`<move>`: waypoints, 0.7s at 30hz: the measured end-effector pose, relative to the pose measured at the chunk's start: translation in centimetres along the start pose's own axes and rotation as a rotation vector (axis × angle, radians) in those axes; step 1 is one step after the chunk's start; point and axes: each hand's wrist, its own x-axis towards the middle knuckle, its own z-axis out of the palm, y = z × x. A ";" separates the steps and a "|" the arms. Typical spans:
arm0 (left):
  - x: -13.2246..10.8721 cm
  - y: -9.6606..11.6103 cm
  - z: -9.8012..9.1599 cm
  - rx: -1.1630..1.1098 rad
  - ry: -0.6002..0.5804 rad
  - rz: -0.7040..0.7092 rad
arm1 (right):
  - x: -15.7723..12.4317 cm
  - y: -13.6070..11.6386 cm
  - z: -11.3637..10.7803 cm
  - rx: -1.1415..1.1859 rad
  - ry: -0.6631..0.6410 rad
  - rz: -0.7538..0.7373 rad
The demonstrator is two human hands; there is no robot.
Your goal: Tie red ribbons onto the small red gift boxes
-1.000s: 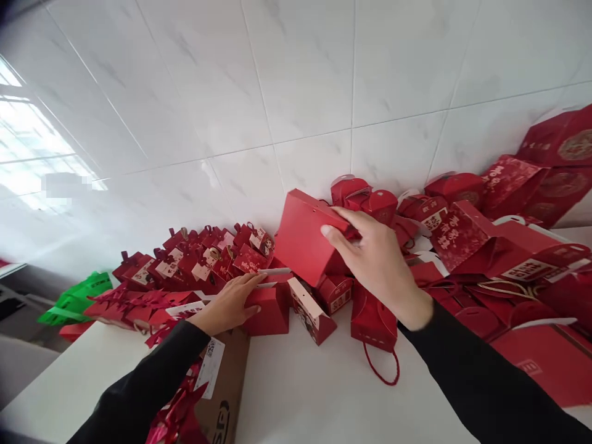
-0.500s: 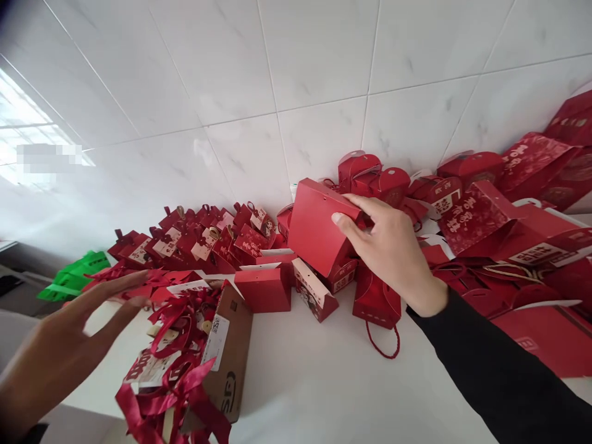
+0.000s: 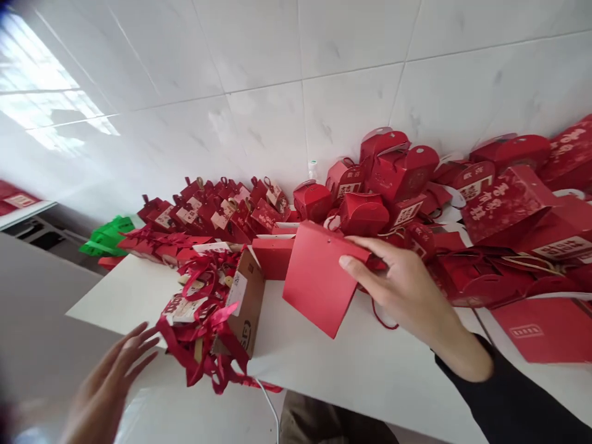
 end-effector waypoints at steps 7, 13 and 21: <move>-1.0 -1.0 3.1 0.173 -0.109 0.026 | -0.8 -0.7 5.0 -0.022 -0.167 -0.101; 0.0 -3.1 3.4 0.257 -0.126 0.115 | 0.7 -2.0 4.0 -0.061 0.022 -0.171; -1.0 -5.5 0.5 0.213 0.041 0.116 | 4.5 -8.1 4.9 0.128 0.287 -0.350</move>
